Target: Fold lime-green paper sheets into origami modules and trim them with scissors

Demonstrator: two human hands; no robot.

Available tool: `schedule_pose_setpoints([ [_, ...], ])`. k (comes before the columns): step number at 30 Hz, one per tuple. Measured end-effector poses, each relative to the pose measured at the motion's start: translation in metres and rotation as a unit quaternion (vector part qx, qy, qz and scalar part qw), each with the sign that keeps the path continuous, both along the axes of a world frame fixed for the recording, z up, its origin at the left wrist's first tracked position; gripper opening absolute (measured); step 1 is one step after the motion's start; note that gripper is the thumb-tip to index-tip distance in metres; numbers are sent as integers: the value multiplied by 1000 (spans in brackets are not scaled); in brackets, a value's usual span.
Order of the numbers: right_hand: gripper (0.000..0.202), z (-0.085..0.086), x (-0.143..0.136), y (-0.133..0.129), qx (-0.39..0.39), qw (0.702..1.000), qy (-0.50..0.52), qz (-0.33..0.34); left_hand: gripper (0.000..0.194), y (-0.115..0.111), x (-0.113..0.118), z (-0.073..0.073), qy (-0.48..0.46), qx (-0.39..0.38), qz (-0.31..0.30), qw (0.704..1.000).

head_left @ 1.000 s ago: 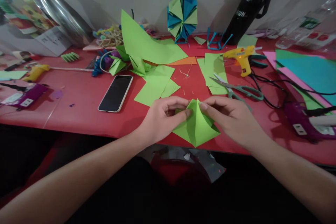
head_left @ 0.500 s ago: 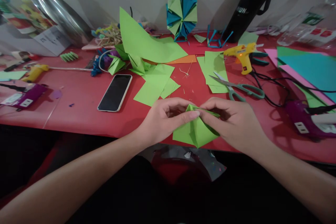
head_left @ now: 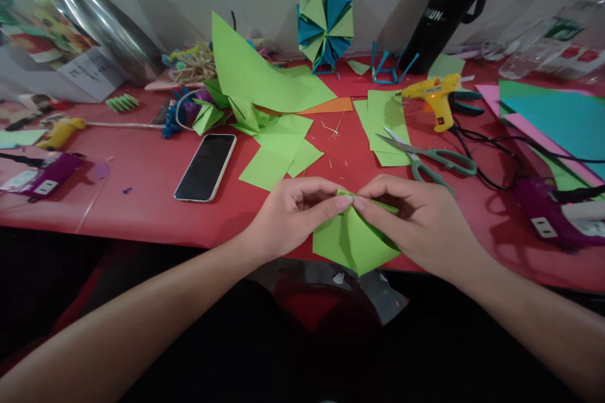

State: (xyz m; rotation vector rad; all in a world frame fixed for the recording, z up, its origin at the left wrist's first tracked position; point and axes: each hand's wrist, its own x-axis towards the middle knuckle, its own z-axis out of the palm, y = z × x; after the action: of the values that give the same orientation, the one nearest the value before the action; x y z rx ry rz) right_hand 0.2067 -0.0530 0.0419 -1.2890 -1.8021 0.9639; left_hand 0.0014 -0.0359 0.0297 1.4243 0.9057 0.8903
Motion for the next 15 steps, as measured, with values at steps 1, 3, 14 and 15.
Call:
schedule_pose_setpoints([
  [1, 16, 0, 0, 0, -1, 1000, 1, 2, 16, 0, 0, 0, -1, 0, -2, 1000],
  [3, 15, 0, 1, 0, -1, 1000, 1, 4, 15, 0, 0, 0, 1, -2, -4, 1000],
  [14, 14, 0, 0, -1, 1, 1000, -10, 9, 17, -1, -2, 0, -5, -21, -2, 1000],
  [15, 14, 0, 0, -1, 3, 1000, -12, 8, 17, -1, -2, 0, -5, -22, -2, 1000],
])
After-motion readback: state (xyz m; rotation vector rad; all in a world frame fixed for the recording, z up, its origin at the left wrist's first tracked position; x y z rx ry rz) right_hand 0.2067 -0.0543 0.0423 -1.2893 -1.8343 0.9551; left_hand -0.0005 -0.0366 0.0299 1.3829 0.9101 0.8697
